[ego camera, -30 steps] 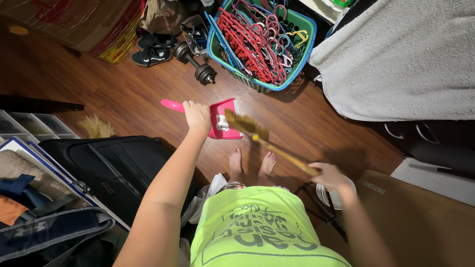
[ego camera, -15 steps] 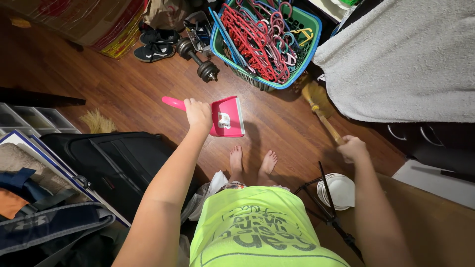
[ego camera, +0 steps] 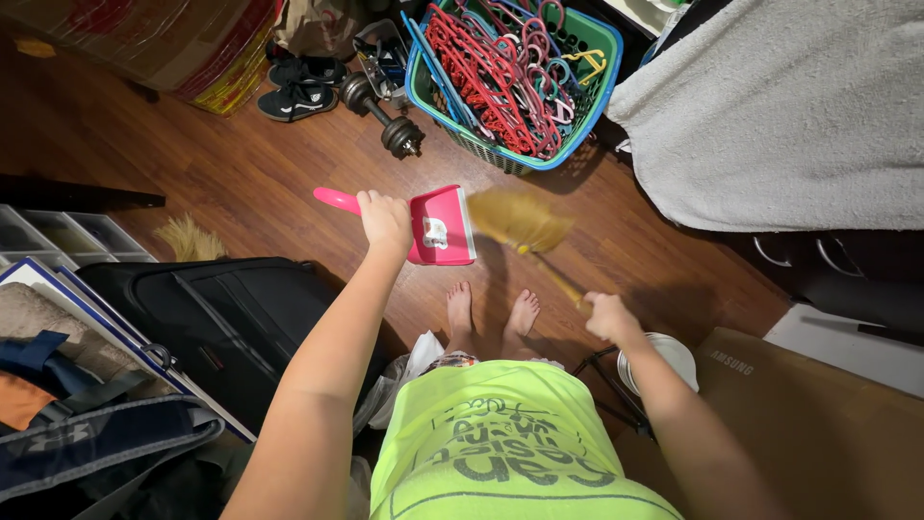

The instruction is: The person sweeps the floor using a small broom and a dustpan, collecting debris into the pan.

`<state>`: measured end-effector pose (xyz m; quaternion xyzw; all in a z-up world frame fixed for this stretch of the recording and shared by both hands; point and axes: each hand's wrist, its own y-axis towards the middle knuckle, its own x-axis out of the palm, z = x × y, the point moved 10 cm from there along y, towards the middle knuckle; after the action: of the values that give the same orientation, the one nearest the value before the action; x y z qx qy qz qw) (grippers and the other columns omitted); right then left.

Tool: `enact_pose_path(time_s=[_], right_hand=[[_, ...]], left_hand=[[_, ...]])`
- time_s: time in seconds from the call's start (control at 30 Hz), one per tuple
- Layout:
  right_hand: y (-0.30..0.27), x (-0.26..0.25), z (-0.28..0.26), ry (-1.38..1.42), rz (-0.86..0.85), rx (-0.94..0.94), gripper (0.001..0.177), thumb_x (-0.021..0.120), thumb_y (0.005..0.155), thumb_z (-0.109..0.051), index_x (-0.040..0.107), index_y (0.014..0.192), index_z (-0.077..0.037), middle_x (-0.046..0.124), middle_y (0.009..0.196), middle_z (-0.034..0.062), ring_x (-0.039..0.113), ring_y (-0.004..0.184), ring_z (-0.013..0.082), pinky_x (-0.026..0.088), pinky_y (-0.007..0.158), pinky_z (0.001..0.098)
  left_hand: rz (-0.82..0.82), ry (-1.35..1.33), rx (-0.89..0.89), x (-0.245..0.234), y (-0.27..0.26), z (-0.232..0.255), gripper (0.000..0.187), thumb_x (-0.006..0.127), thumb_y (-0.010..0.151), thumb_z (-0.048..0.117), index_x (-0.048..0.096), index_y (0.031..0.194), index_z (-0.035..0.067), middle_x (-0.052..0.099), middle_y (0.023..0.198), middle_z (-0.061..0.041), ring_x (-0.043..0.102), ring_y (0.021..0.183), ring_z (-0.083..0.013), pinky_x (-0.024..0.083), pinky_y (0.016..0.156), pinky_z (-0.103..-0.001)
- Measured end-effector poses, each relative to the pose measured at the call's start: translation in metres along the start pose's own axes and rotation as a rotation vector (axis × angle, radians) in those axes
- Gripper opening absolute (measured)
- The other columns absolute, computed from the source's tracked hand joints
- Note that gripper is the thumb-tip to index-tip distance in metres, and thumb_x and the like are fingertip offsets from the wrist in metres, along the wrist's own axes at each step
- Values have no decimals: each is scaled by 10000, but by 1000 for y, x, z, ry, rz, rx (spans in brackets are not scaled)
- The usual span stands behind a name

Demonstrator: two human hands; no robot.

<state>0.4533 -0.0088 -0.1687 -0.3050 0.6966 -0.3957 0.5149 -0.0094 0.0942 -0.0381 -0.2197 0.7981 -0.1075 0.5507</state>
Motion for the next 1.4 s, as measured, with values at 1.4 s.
enact_pose_path(time_s=[1.4], right_hand=[[9,108,-2,851,-157,174,719,619,808,97,445,1465,-139,479,589,76,435,422,162,325,384,345]], left_hand=[[36,-4,18,-4,-11,4,154,657,898,248,787,967,203,760,975,-38,627,1057,-247,331,958,-410]])
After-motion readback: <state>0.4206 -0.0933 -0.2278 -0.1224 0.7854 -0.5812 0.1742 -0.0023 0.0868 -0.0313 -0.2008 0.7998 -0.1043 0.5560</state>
